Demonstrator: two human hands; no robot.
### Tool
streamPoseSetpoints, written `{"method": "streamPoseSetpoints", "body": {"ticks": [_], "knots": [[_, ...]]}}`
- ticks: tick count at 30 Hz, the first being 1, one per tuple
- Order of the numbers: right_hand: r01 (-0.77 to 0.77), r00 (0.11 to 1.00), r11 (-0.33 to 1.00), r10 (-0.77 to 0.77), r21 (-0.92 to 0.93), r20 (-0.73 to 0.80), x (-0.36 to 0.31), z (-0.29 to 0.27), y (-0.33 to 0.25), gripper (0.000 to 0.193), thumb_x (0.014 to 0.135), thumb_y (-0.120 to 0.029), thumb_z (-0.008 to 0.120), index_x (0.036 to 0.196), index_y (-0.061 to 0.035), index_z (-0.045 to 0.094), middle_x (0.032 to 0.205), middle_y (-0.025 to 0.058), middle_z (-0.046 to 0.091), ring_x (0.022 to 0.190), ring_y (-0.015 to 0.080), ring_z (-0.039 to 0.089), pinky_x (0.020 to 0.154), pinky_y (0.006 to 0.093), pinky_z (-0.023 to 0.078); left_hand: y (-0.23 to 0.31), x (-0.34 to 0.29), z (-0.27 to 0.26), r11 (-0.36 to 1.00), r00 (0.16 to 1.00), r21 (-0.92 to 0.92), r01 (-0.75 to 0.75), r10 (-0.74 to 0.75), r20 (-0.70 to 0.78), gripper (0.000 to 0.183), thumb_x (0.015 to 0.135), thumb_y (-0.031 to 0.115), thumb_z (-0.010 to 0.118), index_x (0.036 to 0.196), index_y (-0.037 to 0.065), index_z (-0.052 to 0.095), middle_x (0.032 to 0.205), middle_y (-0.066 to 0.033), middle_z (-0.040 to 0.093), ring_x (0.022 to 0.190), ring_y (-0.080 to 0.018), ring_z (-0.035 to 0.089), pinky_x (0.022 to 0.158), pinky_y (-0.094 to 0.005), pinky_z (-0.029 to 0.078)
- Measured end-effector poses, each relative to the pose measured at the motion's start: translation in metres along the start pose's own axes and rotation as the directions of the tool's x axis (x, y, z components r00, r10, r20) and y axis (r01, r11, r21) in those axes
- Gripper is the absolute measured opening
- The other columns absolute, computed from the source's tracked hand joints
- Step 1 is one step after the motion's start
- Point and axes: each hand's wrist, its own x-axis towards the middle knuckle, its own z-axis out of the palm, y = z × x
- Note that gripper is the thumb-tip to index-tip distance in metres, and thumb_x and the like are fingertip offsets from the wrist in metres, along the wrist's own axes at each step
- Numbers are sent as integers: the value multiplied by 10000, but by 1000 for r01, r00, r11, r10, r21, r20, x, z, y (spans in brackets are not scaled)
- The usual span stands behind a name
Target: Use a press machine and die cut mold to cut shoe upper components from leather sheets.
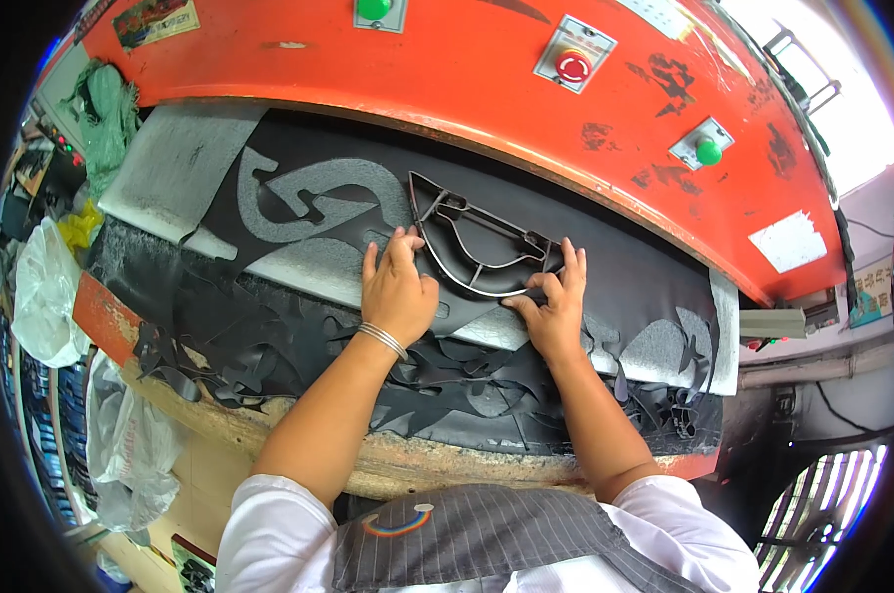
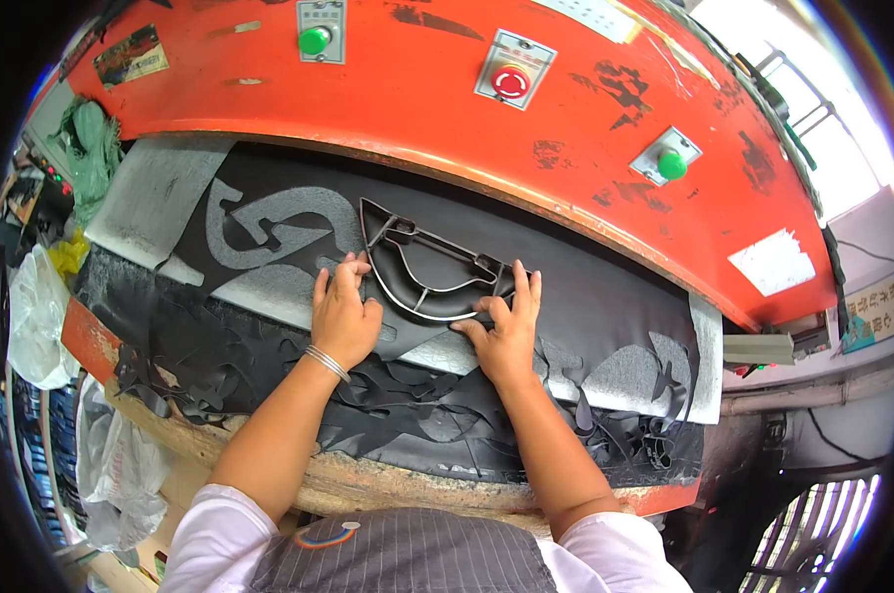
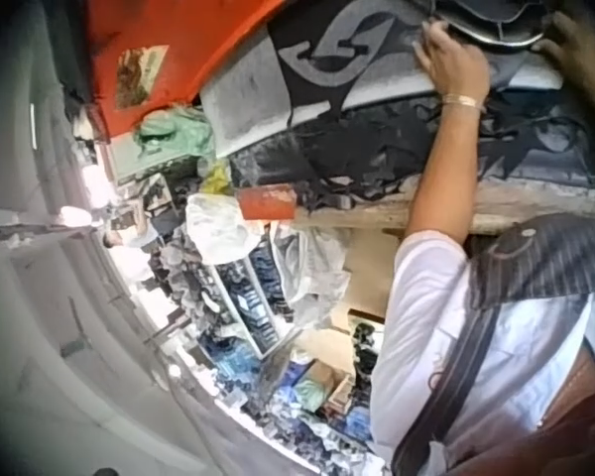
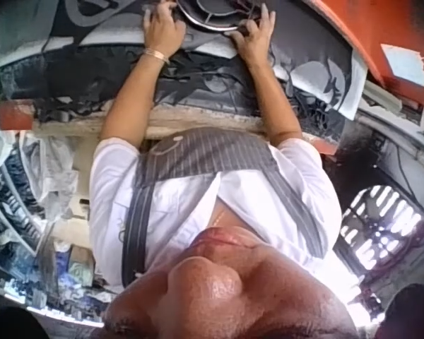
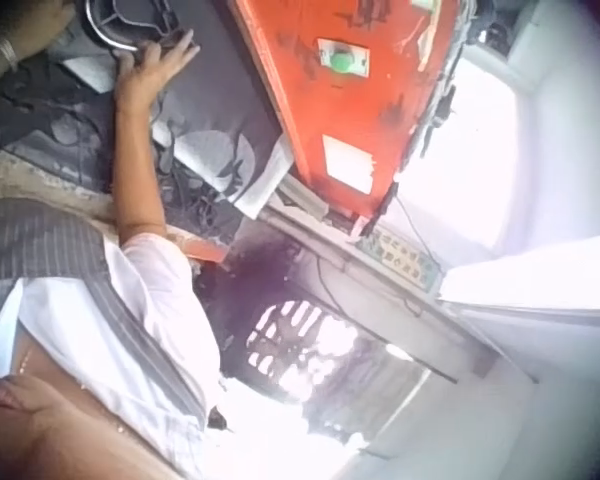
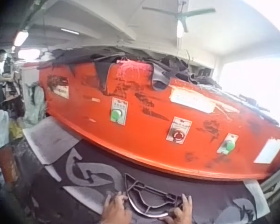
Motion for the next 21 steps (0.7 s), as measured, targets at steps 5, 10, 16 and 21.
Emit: {"method": "streamPoseSetpoints", "body": {"ticks": [5, 10, 16, 21], "knots": [[35, 999, 997, -36, -73, -16, -6, -1, -6, 415, 565, -259, 878, 837, -57, 639, 1469, 230, 338, 1345, 526, 267, 1049, 546, 352, 2, -2, -5, 1000, 1000, -6, -6, 6, 8, 401, 774, 62, 497, 1157, 42, 380, 1367, -208, 510, 1371, -297, 376, 1140, -495, 154], [45, 999, 994, -44, -100, 12, -6, -3, -7, 411, 573, -261, 870, 832, -52, 628, 1440, 216, 384, 1345, 537, 258, 1053, 559, 342, 2, -4, -8, 999, 999, 11, -33, 33, -7, 394, 759, 76, 505, 1132, 46, 383, 1345, -185, 531, 1346, -296, 401, 1142, -488, 170], [83, 995, 991, -77, -108, 61, 1, -5, -8, 391, 610, -300, 844, 833, -69, 620, 1386, 192, 457, 1319, 571, 259, 1066, 584, 314, 1, 2, -8, 999, 999, 9, -41, 41, 11, 423, 750, 66, 509, 1151, 31, 379, 1381, -191, 492, 1349, -315, 389, 1144, -494, 156], [16, 977, 1000, -21, -23, -214, 9, -32, -9, 816, 614, -398, 857, 1277, -57, 526, 1481, 272, 276, 1361, 452, 272, 1103, 509, 269, -14, 13, -21, 909, 993, -414, 39, -81, -84, 525, 784, 68, 566, 1270, -27, 392, 1282, -211, 548, 1264, -344, 475, 1079, -455, 330]]}}
